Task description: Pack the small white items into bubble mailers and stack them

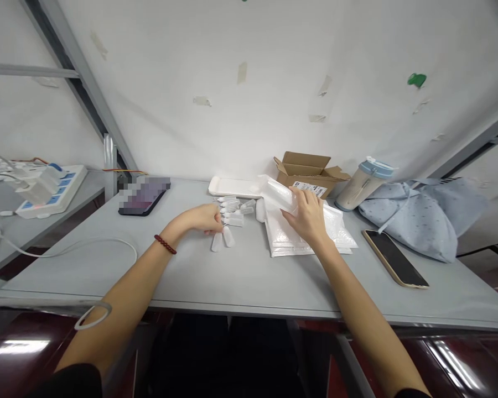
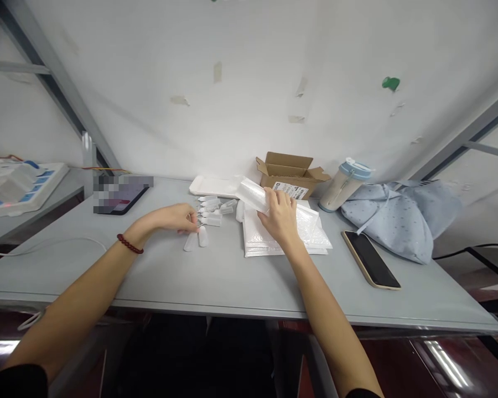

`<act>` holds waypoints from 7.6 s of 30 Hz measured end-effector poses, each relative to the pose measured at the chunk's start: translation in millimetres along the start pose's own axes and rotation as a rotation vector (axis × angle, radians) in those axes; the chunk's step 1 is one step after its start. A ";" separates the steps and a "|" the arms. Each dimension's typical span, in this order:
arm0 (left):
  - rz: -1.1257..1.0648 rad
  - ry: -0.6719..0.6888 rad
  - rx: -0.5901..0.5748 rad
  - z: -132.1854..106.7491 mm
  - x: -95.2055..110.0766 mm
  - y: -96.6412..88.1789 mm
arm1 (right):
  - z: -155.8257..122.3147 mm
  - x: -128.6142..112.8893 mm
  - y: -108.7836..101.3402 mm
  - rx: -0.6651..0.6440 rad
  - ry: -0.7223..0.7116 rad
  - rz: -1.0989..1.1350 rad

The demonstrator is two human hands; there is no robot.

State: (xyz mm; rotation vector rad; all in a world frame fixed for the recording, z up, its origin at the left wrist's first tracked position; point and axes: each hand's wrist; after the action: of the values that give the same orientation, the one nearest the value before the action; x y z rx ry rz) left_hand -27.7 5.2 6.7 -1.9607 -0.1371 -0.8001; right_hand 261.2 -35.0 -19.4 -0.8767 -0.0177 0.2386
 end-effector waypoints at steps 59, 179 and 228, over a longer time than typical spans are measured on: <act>-0.398 0.415 0.705 10.2 28.0 42.5 | -6.6 -37.8 6.5 -0.116 -0.239 0.051; -0.047 -0.155 0.909 92.6 -56.2 -4.9 | -2.7 -2.6 7.3 -0.416 0.239 -0.118; -0.839 0.194 0.221 5.4 26.6 3.1 | -12.2 -31.4 12.8 -0.130 -0.111 -0.198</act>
State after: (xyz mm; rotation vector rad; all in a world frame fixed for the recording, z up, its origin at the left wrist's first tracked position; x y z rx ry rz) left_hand -3.2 2.0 18.3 -1.5750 -0.9309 -1.4294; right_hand 229.5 -43.1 -34.4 -0.9829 -0.2240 0.1012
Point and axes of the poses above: each hand's wrist, its own z-axis towards the middle knuckle, its own y-axis out of the palm, x = y × z
